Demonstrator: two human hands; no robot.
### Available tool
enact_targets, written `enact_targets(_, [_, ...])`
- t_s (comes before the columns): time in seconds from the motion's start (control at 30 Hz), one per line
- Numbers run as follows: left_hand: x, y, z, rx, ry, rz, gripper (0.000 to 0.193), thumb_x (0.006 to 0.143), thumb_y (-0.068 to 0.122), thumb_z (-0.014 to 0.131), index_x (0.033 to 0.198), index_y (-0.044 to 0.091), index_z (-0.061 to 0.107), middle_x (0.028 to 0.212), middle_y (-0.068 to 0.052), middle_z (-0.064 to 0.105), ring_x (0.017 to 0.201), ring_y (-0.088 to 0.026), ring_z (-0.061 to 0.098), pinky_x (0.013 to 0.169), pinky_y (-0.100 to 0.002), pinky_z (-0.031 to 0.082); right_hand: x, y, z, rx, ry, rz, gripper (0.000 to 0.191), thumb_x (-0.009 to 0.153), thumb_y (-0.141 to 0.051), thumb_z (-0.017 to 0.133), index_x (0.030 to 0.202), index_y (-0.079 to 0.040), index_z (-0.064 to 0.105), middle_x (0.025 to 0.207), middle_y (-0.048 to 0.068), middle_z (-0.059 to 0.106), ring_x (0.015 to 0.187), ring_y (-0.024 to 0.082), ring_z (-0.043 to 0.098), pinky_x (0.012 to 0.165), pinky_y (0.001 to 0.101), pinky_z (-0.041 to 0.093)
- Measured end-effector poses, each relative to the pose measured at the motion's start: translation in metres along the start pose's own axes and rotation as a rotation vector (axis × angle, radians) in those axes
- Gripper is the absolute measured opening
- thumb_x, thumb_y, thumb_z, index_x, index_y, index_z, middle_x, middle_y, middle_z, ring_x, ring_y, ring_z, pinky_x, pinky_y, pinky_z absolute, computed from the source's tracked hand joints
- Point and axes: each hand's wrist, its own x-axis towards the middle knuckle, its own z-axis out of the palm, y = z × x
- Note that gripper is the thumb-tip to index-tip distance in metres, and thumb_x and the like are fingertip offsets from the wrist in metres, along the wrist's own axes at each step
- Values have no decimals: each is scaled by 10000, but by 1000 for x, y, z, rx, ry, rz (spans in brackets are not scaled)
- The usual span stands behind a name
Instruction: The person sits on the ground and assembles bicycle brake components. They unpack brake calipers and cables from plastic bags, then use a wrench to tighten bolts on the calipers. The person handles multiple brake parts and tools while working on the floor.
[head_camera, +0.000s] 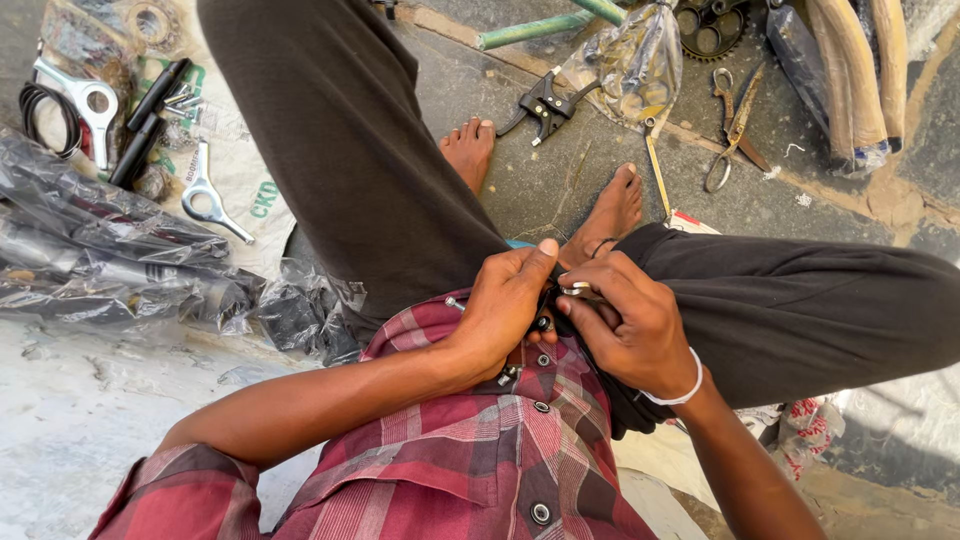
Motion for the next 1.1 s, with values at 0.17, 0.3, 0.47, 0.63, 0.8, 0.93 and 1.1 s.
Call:
enact_targets(0.17, [1,1,-1,-45,23,-33,448,1063,415,465,956,15,636,716,-45,639,435,-96,561,362,-214,410,-6,12,12,-135,62,-163,202,904,3,746,1080,-18,649,978,102,663,753,237,688,638,318,524])
enact_targets(0.3, [2,-1,-1,-73,-1,-3,437,1065,407,460,988,21,649,708,-45,628,438,-95,550,362,-214,403,-10,23,20,-257,83,-29,214,882,-89,828,968,-3,651,866,118,648,641,251,640,581,347,483])
enact_targets(0.47, [4,-2,-6,-112,-1,-18,477,1069,431,438,998,10,650,760,-91,689,439,-104,555,375,-226,414,-7,3,10,-144,156,197,136,948,-79,754,1026,-4,671,843,106,690,686,248,659,617,339,502])
enact_targets(0.63, [4,-3,-12,-154,-1,-57,475,1061,438,440,959,10,619,825,-166,755,445,-127,571,393,-245,419,-30,-37,-1,-529,106,-410,212,904,15,671,1114,22,700,859,87,676,741,223,661,704,344,546])
enact_targets(0.8, [2,-2,-11,-113,10,-30,505,1057,449,463,964,-10,654,828,-124,767,474,-117,557,423,-244,447,-21,-32,-2,-758,-12,-386,266,853,-71,765,1090,44,733,669,61,598,556,203,589,505,360,465])
enact_targets(0.93, [0,-1,-7,-146,10,16,492,1053,460,478,957,4,636,812,-129,765,466,-122,558,427,-251,460,-22,-44,-11,-541,66,-775,296,880,-140,727,1093,28,608,832,116,641,668,237,616,582,352,504])
enact_targets(1.1, [-1,-4,-7,-115,0,-3,483,1033,468,477,967,27,663,752,-95,728,442,-123,569,398,-241,437,-15,-23,0,-206,120,-83,272,879,-17,759,1129,17,656,834,89,633,652,190,592,595,319,473])
